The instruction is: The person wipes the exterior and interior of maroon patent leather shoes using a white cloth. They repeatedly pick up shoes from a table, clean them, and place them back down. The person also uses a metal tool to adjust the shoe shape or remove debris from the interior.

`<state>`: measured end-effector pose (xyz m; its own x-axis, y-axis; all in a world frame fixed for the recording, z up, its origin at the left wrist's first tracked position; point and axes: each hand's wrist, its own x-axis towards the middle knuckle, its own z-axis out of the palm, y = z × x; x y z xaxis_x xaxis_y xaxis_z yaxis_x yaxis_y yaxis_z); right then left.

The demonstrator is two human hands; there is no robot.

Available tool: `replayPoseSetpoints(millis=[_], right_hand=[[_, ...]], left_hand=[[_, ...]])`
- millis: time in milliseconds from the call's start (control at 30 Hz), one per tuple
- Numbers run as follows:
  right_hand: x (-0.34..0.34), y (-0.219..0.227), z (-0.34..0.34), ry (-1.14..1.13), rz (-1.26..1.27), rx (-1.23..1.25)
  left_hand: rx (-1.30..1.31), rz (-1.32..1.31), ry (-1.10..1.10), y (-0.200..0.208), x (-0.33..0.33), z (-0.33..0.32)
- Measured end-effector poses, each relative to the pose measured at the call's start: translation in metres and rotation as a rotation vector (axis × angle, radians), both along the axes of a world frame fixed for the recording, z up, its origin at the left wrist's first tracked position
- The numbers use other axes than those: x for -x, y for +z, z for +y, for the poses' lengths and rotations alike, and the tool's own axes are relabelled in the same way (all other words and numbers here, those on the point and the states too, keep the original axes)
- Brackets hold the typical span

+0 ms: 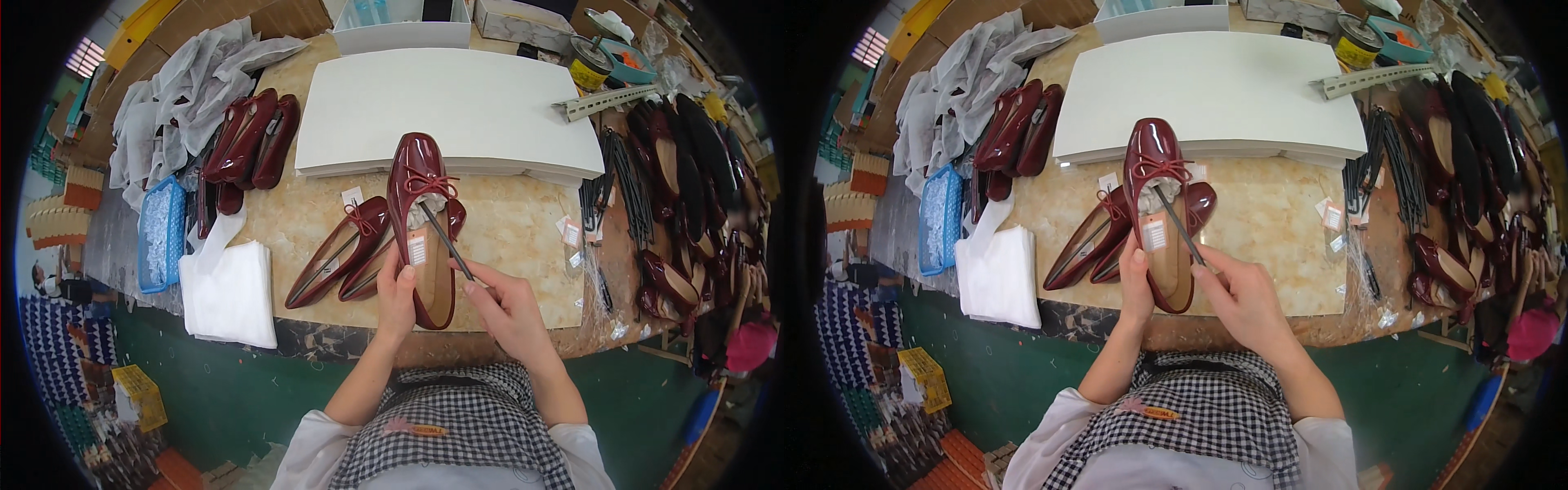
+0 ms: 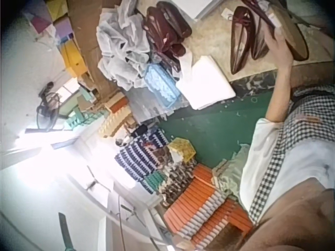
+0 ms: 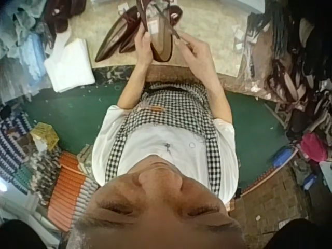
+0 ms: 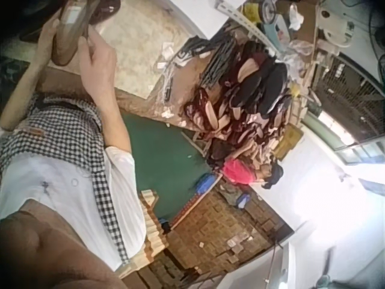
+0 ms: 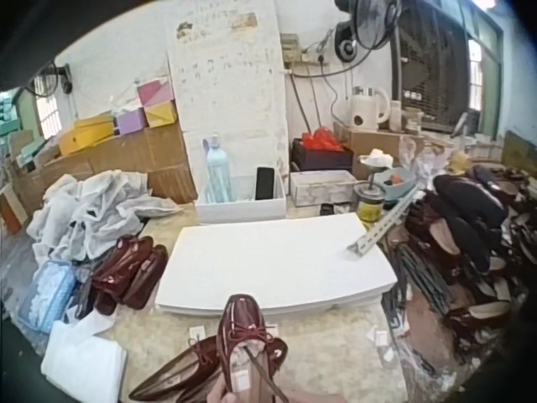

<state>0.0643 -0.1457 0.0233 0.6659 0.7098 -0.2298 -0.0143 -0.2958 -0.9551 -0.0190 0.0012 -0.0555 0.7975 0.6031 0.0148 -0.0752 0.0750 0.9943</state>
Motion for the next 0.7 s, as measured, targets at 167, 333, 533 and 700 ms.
replayPoseSetpoints(millis=[167, 333, 533, 700], right_hand=[[0.010, -0.003, 0.012, -0.177, -0.418, -0.075], [0.011, -0.021, 0.025, -0.277, -0.727, -0.092], [0.026, -0.046, 0.015, -0.220, -0.592, 0.030], [0.024, -0.052, 0.014, -0.132, -0.565, 0.045]], left_hand=[[0.119, -0.042, -0.010, -0.007, 0.005, -0.023], [0.254, -0.130, 0.047, -0.015, 0.003, -0.049], [0.159, -0.089, -0.026, -0.013, 0.012, -0.053], [0.197, -0.013, 0.051, -0.022, 0.013, -0.060]])
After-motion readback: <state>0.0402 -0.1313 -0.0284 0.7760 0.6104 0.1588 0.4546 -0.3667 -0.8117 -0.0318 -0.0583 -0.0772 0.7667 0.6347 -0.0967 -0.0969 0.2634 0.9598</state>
